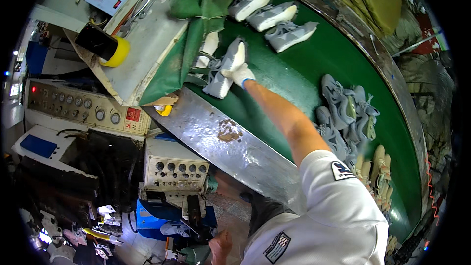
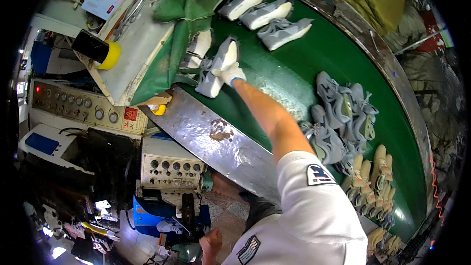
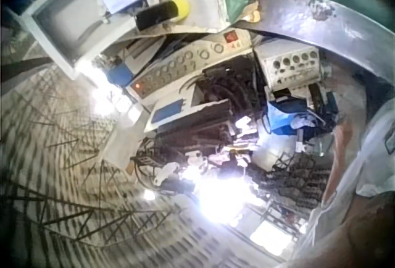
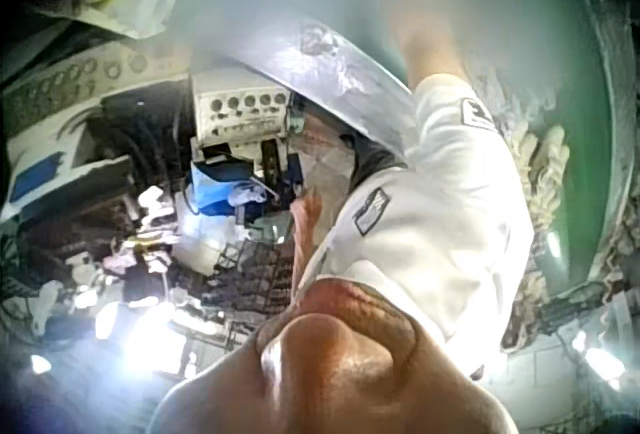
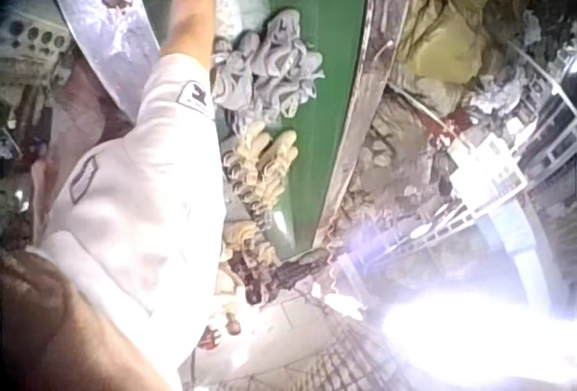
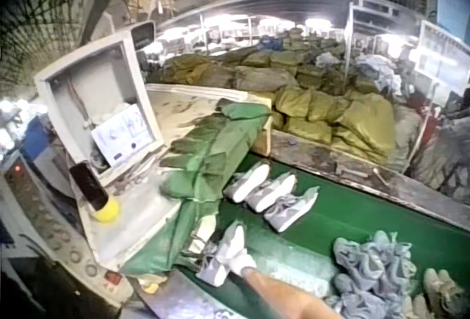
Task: The person places shoes one at a time onto a shaping machine, presses them down to secure them, and then moves them onto a conveyor belt.
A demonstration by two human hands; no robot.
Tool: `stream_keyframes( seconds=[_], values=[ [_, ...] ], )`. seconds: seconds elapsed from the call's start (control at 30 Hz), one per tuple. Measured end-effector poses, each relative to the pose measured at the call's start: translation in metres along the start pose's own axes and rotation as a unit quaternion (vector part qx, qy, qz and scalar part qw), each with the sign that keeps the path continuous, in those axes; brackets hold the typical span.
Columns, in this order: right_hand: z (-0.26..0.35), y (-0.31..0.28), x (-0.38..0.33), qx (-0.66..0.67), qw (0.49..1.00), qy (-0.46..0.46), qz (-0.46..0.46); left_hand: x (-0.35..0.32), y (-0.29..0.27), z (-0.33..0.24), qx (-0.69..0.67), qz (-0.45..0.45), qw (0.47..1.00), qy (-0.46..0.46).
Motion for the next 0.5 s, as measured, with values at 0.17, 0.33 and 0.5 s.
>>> stream_keyframes(
  seconds=[0.17, 0.33, 0.5],
  values=[
    [0.025, 0.03, -0.008, 0.101, 0.981, 0.09, -0.137, 0.003, -0.007, -0.009, -0.209, -0.035, 0.966, -0.151],
    [0.006, 0.007, -0.06, 0.361, 0.924, 0.027, 0.126, 0.02, -0.07, -0.039, -0.274, -0.029, 0.948, -0.157],
    [-0.032, 0.021, -0.218, 0.539, 0.764, -0.046, 0.353, 0.031, -0.129, -0.023, -0.373, -0.123, 0.907, -0.15]
  ],
)
Point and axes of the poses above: each hand's wrist, its own x-axis towards the middle knuckle, its own y-axis out of the palm, z = x × y, the point moved 3 cm from there along x, towards the middle knuckle, and after that the axes turned 3 degrees about -y, right-handed, at the moved point
